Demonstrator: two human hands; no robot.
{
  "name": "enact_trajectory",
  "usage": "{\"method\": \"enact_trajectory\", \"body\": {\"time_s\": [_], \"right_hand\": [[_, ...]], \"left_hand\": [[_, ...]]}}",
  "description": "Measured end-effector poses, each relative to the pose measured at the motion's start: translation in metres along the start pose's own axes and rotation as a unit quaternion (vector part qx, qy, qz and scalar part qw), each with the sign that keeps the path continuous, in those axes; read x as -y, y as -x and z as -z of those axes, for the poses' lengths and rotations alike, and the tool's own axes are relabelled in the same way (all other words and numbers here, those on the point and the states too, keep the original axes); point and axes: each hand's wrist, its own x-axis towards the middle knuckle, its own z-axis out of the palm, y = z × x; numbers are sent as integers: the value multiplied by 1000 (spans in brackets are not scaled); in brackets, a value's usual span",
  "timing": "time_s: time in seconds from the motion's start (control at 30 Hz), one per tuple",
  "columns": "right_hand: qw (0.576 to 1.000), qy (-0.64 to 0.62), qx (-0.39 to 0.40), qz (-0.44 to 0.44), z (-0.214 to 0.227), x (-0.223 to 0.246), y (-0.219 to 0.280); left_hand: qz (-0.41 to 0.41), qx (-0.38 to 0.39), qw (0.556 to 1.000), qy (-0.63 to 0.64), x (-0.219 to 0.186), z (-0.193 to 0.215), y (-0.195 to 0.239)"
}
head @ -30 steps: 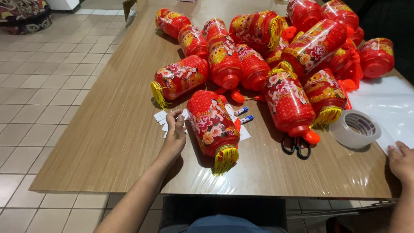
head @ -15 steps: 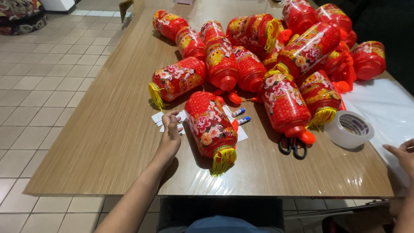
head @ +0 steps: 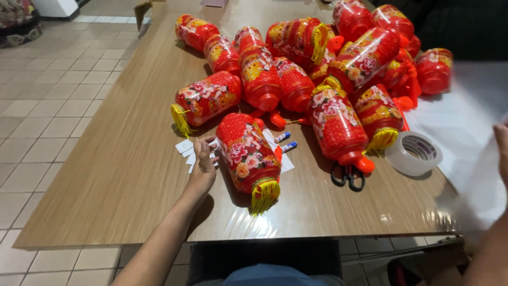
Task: Assembling decorative red lanterns by installing batteries into the handles, attaching them to the lantern bodies, and packaging them in plastic bags.
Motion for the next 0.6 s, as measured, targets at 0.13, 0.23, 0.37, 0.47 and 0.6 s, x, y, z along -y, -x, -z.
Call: {"method": "enact_trajectory", "body": {"time_s": [0.13,0.23,0.37,0.47,0.6], "right_hand": [[992,76,-59,84,-28,229,59],[992,26,-6,120,-48,354,89],[987,-50,74,137,-86,429,115],[958,-71,125,249,-115,457,129],[941,-136,158,266,-146,502,145]], "left_hand": [[58,-2,998,-8,-11,1,6],[-1,-19,999,-26,-12,0,7],[-50,-31,998,-15,-32,-6,26],[-225,-41,967,-109,-41,-15,49],[-342,50,924,-165,-61,-31,92]]}}
